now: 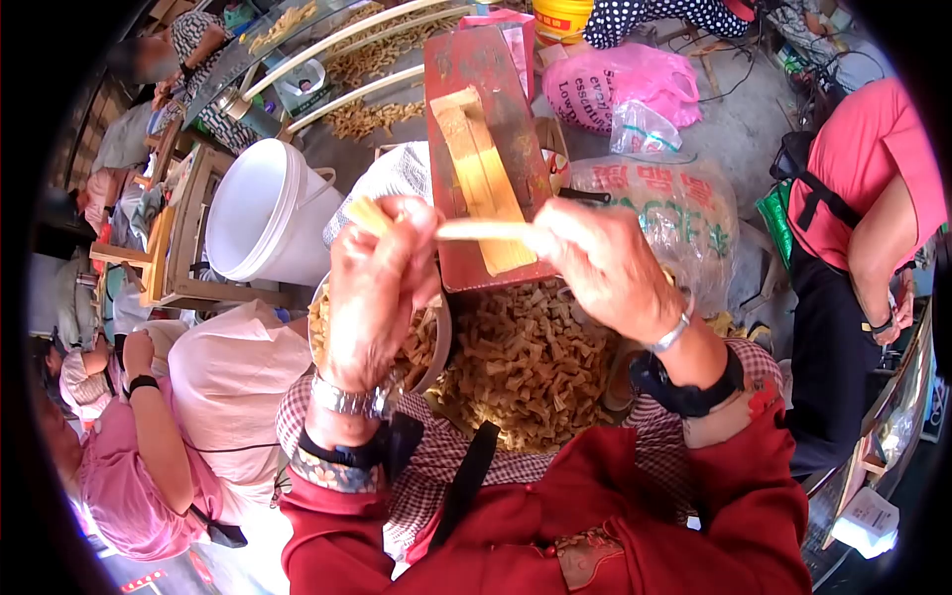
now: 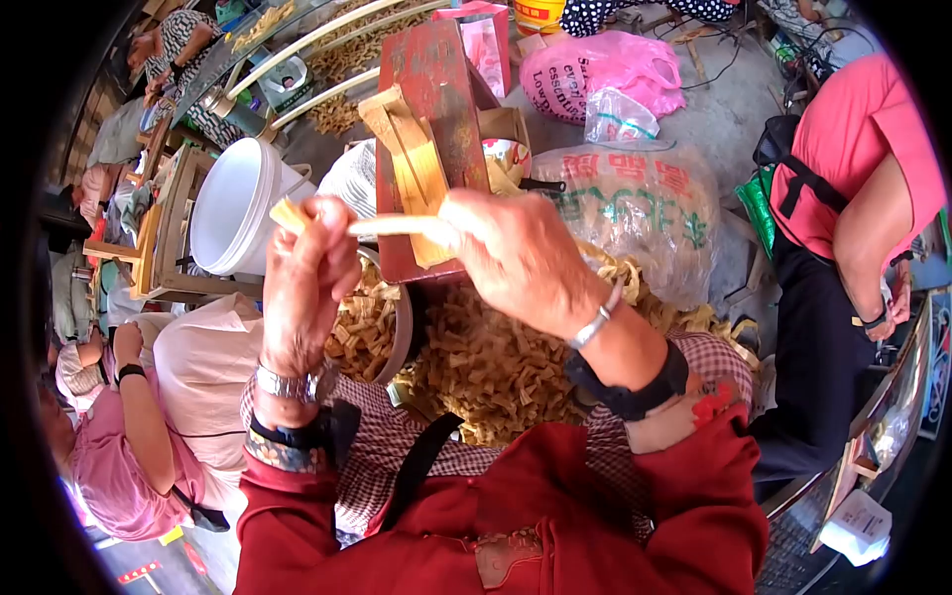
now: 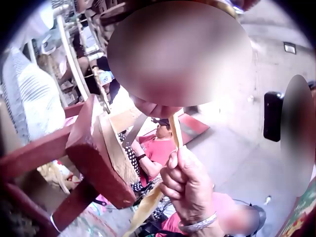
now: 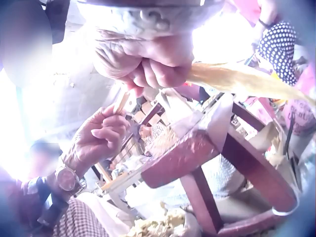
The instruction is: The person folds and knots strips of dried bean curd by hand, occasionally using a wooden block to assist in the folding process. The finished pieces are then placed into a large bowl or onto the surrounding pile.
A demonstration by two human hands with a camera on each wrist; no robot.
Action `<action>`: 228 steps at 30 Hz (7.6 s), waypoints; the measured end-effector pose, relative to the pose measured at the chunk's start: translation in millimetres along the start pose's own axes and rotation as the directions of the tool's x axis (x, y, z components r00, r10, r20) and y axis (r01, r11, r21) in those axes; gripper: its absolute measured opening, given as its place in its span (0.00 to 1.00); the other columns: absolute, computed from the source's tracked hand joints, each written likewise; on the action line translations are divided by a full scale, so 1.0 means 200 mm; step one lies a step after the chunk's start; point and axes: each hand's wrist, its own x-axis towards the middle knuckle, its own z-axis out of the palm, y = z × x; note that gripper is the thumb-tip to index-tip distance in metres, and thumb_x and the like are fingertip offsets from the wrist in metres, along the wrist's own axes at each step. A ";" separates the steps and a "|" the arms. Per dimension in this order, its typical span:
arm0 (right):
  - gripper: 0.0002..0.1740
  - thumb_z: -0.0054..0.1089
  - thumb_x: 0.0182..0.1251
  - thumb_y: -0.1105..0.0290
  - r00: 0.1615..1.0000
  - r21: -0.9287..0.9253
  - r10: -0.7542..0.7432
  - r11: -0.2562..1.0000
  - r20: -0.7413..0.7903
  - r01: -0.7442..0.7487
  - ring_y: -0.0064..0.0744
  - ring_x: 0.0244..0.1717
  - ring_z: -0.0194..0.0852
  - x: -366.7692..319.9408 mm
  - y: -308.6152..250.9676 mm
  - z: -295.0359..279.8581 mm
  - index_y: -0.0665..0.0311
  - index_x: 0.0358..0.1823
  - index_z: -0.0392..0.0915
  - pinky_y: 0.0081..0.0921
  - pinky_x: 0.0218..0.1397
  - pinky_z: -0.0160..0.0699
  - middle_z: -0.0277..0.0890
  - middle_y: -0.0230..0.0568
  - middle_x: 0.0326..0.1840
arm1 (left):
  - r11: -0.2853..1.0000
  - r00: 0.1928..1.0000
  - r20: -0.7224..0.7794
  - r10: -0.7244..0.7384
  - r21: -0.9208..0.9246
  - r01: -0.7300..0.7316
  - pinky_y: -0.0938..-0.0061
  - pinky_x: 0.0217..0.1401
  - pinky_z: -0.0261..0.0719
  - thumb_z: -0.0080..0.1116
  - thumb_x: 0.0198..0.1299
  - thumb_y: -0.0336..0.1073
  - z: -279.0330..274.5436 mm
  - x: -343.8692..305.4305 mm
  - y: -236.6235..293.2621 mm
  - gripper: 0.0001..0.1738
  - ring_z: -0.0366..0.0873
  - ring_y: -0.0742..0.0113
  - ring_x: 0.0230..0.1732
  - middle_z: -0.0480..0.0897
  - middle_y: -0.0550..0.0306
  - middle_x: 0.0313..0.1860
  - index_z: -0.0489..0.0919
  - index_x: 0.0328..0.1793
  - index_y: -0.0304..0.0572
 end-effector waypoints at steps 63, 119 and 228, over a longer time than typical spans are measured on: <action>0.18 0.51 0.69 0.58 0.882 0.700 0.447 0.583 0.147 -0.412 0.39 0.22 0.78 -0.38 -0.20 0.43 0.68 0.34 0.71 0.34 0.24 0.73 0.74 0.48 0.21 | 0.638 0.931 0.327 0.165 0.684 -0.354 0.80 0.35 0.74 0.62 0.57 0.30 -0.11 -0.36 -0.20 0.10 0.76 0.72 0.32 0.79 0.58 0.34 0.74 0.43 0.37; 0.11 0.63 0.63 0.67 0.901 0.226 0.432 0.876 0.030 -0.427 0.21 0.19 0.63 -0.49 -0.13 0.11 0.68 0.32 0.75 0.22 0.24 0.64 0.69 0.37 0.20 | 0.875 0.943 0.251 -0.219 -0.377 0.304 0.64 0.41 0.84 0.45 0.69 0.52 -0.07 -0.29 -0.16 0.28 0.74 0.71 0.30 0.77 0.52 0.42 0.74 0.54 0.28; 0.12 0.48 0.73 0.62 0.939 0.601 0.239 0.722 0.248 -0.342 0.52 0.33 0.76 -0.28 -0.04 0.25 0.65 0.45 0.69 0.33 0.35 0.72 0.74 0.50 0.30 | 0.978 0.934 0.304 -0.186 0.145 0.147 0.75 0.54 0.74 0.63 0.58 0.29 -0.04 -0.19 -0.13 0.23 0.77 0.68 0.49 0.80 0.55 0.47 0.74 0.60 0.36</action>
